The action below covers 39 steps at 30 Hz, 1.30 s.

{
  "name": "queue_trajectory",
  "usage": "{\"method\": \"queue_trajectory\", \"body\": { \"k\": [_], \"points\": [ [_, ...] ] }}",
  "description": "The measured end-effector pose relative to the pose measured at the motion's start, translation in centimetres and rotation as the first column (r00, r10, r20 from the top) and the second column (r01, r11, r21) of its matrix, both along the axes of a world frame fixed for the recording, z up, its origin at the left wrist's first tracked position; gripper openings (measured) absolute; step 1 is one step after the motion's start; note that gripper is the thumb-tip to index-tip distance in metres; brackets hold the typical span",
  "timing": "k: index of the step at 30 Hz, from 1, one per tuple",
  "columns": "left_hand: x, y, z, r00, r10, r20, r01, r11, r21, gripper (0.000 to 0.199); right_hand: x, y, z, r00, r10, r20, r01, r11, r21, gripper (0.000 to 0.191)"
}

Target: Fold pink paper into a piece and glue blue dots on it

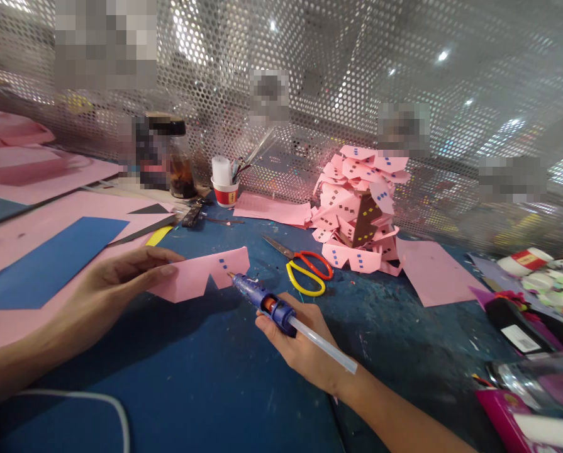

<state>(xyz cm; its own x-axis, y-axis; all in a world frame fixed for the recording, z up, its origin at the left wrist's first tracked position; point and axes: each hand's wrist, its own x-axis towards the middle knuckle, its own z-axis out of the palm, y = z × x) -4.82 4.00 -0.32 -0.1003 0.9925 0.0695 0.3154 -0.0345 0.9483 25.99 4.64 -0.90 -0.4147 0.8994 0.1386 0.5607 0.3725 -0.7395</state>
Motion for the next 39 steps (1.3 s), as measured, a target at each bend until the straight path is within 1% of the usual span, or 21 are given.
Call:
{"method": "queue_trajectory", "body": {
  "k": [7, 12, 17, 23, 30, 36, 39],
  "points": [
    [0.0, -0.1, 0.1, 1.000, 0.012, 0.010, -0.012, 1.000, -0.003, 0.026, 0.0, 0.0, 0.0, 0.999, -0.040, 0.001, 0.040, 0.999, -0.011, 0.023],
    [0.0, -0.1, -0.1, 0.999, 0.009, 0.043, -0.009, 1.000, -0.019, 0.028, -0.1, -0.1, 0.2, 0.999, -0.037, 0.004, 0.037, 0.999, -0.009, 0.023],
    [0.1, -0.2, -0.4, 1.000, -0.012, -0.001, 0.012, 1.000, -0.013, 0.031, -0.4, -0.2, 0.3, 0.999, -0.034, -0.011, 0.034, 0.999, 0.024, 0.021],
    [0.4, -0.6, 0.1, 0.999, -0.037, -0.011, 0.037, 0.999, -0.040, 0.030, -0.5, -0.1, 0.4, 1.000, -0.021, -0.004, 0.021, 0.999, 0.037, 0.021],
    [0.2, -0.4, -0.1, 0.999, -0.046, -0.018, 0.046, 0.998, -0.038, 0.032, -0.4, 0.0, 0.3, 1.000, -0.020, -0.003, 0.020, 1.000, -0.004, 0.023],
    [0.6, -0.6, 0.7, 0.999, -0.047, -0.020, 0.046, 0.997, -0.065, 0.030, -0.4, 0.0, 0.5, 1.000, -0.009, -0.002, 0.009, 1.000, -0.013, 0.022],
    [0.6, -0.6, 0.6, 0.999, -0.051, -0.013, 0.050, 0.997, -0.053, 0.030, -0.4, -0.1, 0.4, 1.000, -0.028, -0.003, 0.028, 1.000, -0.013, 0.023]
  ]
}}
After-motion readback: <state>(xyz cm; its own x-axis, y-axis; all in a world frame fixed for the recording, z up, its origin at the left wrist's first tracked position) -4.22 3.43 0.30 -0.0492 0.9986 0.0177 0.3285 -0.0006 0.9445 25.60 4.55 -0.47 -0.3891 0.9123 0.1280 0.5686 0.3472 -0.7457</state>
